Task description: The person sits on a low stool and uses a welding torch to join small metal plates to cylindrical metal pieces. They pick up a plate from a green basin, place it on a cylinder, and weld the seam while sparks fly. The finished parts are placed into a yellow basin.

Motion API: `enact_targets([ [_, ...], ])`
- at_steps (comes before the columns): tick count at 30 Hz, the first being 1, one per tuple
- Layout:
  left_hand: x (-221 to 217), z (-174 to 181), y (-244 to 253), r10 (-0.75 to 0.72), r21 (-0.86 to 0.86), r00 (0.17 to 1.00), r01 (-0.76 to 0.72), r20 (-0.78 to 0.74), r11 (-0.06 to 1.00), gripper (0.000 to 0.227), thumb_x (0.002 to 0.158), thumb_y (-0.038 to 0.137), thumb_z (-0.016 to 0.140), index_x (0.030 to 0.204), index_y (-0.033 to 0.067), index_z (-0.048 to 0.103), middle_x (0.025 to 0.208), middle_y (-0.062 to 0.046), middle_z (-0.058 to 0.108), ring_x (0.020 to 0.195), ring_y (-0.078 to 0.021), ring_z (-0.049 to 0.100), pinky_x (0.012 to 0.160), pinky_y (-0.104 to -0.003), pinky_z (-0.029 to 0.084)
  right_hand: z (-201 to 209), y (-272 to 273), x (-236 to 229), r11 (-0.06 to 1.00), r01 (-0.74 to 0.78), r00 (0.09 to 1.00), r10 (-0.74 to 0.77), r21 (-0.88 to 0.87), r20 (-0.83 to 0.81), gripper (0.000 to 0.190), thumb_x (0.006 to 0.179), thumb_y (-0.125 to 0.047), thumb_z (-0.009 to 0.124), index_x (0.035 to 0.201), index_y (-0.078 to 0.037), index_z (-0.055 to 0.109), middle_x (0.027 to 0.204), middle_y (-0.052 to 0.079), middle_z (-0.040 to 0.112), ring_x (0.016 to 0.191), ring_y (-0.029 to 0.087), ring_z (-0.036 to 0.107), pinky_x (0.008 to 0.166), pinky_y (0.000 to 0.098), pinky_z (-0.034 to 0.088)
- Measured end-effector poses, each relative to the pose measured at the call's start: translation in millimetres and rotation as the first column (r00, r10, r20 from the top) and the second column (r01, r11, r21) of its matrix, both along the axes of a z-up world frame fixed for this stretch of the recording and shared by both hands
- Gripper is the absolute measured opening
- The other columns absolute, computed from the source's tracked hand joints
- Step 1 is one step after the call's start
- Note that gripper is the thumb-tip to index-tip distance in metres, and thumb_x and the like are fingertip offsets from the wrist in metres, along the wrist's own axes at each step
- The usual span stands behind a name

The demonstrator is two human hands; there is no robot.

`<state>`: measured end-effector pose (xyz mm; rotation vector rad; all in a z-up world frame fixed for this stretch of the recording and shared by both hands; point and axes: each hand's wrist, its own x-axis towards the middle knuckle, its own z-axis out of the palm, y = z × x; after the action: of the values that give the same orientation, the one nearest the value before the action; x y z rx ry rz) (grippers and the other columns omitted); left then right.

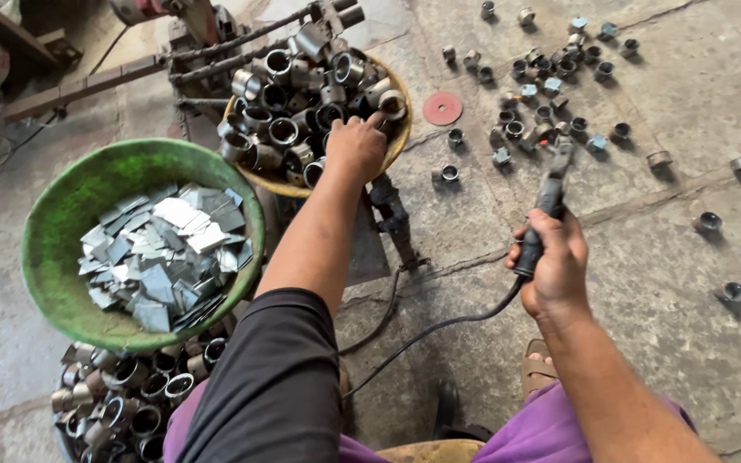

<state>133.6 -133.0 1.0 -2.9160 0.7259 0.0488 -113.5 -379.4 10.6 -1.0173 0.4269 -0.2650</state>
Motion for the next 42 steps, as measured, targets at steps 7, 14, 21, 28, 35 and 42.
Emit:
enact_targets([
  [7,11,-5,14,-0.118,-0.265,0.989,0.137,0.086,0.955,0.025,0.089,0.019,0.066,0.111,0.0089,0.068,0.116,-0.013,0.065,0.109,-0.0340,0.064,0.087,-0.047,0.054,5,-1,-4,0.999,-0.031,0.999,0.032,0.043,-0.014,0.028,0.095,-0.024,0.067,0.116,-0.010,0.055,0.085,0.007,0.059,0.060,0.017,0.058,0.051,0.0328,0.049],
  [14,-82,44,37,-0.085,-0.822,0.996,0.060,0.014,0.566,0.041,0.081,0.010,0.079,0.114,0.0058,0.056,0.105,-0.017,0.067,0.098,-0.0343,0.070,0.086,-0.041,0.057,4,-3,-6,0.997,-0.062,0.997,0.063,0.042,-0.038,0.029,0.095,-0.026,0.068,0.116,-0.010,0.055,0.085,0.007,0.060,0.060,0.017,0.058,0.051,0.0327,0.049],
  [21,-162,56,58,-0.046,-0.859,0.950,-0.257,-0.308,0.442,0.041,0.078,0.012,0.076,0.115,0.0063,0.060,0.108,-0.011,0.075,0.100,-0.0218,0.072,0.090,-0.034,0.057,0,6,-6,0.995,-0.103,0.993,0.102,-0.016,-0.061,0.034,0.095,-0.027,0.066,0.123,-0.012,0.053,0.087,0.006,0.060,0.062,0.016,0.059,0.053,0.0329,0.051],
  [28,-141,-25,62,0.202,-0.535,0.798,-0.544,-0.567,0.647,0.033,0.075,0.016,0.072,0.106,0.0052,0.076,0.091,-0.017,0.077,0.085,-0.0309,0.076,0.080,-0.038,0.061,-6,21,-3,0.988,-0.138,0.989,0.134,-0.063,-0.069,0.040,0.094,-0.027,0.068,0.126,-0.010,0.051,0.086,0.006,0.058,0.060,0.015,0.057,0.051,0.0312,0.050],
  [35,-120,-85,66,0.280,-0.475,0.835,-0.510,-0.473,0.717,0.033,0.074,0.017,0.072,0.102,0.0014,0.077,0.098,-0.023,0.075,0.095,-0.0384,0.074,0.087,-0.041,0.059,-14,29,3,0.980,-0.156,0.985,0.146,-0.120,-0.088,0.045,0.093,-0.025,0.071,0.130,-0.010,0.051,0.082,0.003,0.055,0.057,0.012,0.054,0.049,0.0278,0.048],
  [42,-120,-91,72,0.263,-0.515,0.874,-0.459,-0.409,0.724,0.041,0.071,0.016,0.073,0.110,0.0039,0.074,0.106,-0.022,0.073,0.102,-0.0388,0.070,0.093,-0.042,0.056,-27,26,6,0.967,-0.209,0.976,0.197,-0.145,-0.096,0.042,0.094,-0.025,0.071,0.129,-0.010,0.052,0.083,0.004,0.058,0.057,0.012,0.055,0.048,0.0286,0.048],
])
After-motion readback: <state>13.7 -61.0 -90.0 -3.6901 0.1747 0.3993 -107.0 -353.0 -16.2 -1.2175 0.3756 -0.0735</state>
